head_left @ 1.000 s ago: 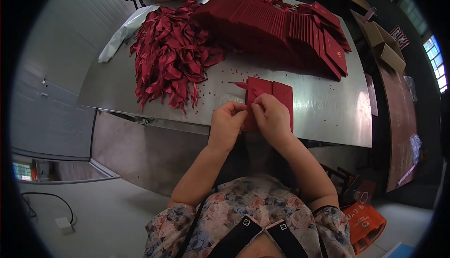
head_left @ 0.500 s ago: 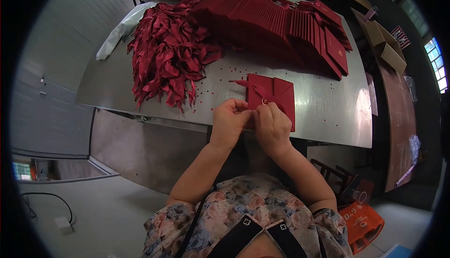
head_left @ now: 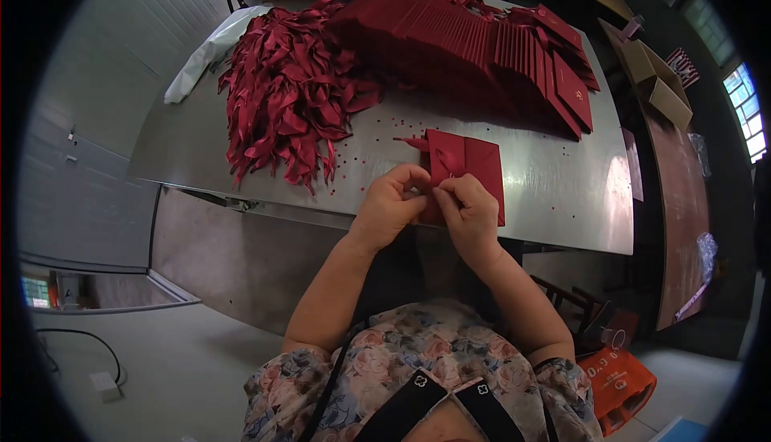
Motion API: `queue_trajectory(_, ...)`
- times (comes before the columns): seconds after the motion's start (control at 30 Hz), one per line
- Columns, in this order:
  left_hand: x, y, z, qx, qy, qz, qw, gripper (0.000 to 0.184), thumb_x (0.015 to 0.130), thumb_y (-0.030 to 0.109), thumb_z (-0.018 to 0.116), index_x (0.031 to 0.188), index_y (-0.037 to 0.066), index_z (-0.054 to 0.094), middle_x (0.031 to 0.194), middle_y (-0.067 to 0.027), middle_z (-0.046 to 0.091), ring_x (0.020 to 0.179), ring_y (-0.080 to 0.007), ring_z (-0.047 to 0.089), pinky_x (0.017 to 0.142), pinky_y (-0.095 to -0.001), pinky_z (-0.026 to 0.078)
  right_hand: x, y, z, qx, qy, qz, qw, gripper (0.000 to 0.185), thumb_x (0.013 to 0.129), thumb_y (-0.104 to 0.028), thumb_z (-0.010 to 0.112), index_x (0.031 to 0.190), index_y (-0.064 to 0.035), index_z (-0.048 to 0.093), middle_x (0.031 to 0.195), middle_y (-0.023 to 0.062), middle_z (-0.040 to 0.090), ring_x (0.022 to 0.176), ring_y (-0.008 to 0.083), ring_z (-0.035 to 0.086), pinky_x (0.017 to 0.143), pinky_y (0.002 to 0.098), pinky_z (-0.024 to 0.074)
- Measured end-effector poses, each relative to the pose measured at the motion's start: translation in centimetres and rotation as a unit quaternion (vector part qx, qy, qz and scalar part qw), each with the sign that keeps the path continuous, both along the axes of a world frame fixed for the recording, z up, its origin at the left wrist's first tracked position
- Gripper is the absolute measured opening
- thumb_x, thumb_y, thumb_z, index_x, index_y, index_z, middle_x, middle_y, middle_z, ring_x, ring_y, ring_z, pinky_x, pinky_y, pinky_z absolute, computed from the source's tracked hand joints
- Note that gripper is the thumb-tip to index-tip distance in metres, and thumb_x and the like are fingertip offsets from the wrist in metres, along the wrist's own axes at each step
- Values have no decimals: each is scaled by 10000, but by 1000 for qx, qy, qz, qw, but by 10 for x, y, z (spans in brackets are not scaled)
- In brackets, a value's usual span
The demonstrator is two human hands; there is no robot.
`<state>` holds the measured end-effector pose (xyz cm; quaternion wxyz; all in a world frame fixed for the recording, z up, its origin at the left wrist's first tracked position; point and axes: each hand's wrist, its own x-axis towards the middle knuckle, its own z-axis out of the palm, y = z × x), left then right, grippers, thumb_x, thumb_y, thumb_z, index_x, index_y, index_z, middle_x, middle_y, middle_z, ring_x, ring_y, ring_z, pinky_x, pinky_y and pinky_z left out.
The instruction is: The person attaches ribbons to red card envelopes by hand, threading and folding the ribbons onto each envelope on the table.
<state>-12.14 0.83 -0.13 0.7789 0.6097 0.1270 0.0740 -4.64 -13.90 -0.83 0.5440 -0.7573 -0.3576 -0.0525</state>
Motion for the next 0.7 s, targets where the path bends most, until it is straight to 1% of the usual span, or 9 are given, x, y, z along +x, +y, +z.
queue_trajectory(0.17, 0, 15, 3, 40, 45, -82, 995, 215, 874, -13, 609, 1076, 25, 674, 852, 27, 616, 672, -30, 561, 581, -196, 452, 3, -8, 6, -23, -26, 21, 999, 94, 864, -19, 691, 957, -24, 685, 847, 137, 609, 699, 292, 619, 619, 345, 501)
queue_trajectory(0.23, 3, 16, -1, 73, 52, -72, 993, 179, 875, -22, 600, 1033, -7, 684, 905, 9, 617, 681, -44, 568, 587, -207, 456, 7, -11, 22, 17, -57, 38, 997, 81, 924, -29, 650, 989, -1, 691, 890, 103, 628, 697, 178, 625, 635, 281, 487)
queue_trajectory(0.3, 4, 15, -3, 94, 28, -67, 993, 174, 879, -24, 596, 1030, -23, 682, 900, 3, 609, 682, -53, 570, 589, -214, 458, 13, -27, 46, 91, 90, 9, 992, 122, 965, -62, 616, 1046, 5, 676, 944, 85, 634, 713, 134, 634, 647, 260, 496)
queue_trajectory(0.33, 3, 14, -5, 118, 6, -56, 991, 170, 883, -25, 591, 1027, -39, 681, 895, -2, 601, 683, -63, 571, 591, -220, 460, 28, -37, 43, 96, 60, -39, 993, 147, 971, -89, 630, 1080, 4, 661, 897, 54, 630, 705, 96, 614, 629, 247, 484)
queue_trajectory(0.37, 2, 13, -5, 116, 7, -58, 991, 170, 883, -25, 591, 1027, -39, 681, 895, -2, 601, 683, -63, 571, 591, -220, 460, 40, -46, 36, 94, 60, -41, 993, 147, 971, -89, 630, 1080, 4, 661, 897, 54, 630, 705, 96, 614, 629, 247, 484)
queue_trajectory(0.47, 2, 10, -2, 157, -24, -42, 986, 179, 888, -32, 584, 1040, -56, 675, 885, -11, 583, 690, -77, 573, 595, -231, 465, 55, -57, 21, -105, 116, -84, 984, 261, 896, -248, 727, 913, 7, 671, 873, 133, 665, 733, 224, 638, 641, 339, 502)
queue_trajectory(0.57, 2, 7, -2, 147, 0, -34, 989, 193, 884, -41, 579, 1052, -55, 674, 868, -13, 573, 689, -73, 565, 582, -242, 458, 43, -53, 21, -180, 69, -31, 981, 244, 876, -235, 737, 895, -1, 670, 854, 130, 674, 719, 254, 645, 661, 353, 504)
queue_trajectory(0.63, 2, 6, -2, 199, 7, -27, 980, 191, 863, -38, 589, 1034, -47, 674, 864, -66, 595, 699, -153, 601, 612, -295, 474, 48, -50, 5, -188, 33, -3, 982, 205, 875, -189, 721, 895, -2, 640, 843, 145, 663, 741, 241, 662, 677, 345, 509)
queue_trajectory(0.7, 2, 12, -9, 283, -14, -24, 959, 187, 849, -30, 602, 1021, -40, 675, 863, -98, 600, 724, -211, 610, 642, -325, 480, 57, -42, 1, -62, 268, 23, 961, 169, 890, -138, 696, 959, -19, 596, 856, 117, 652, 781, 198, 660, 699, 339, 522)
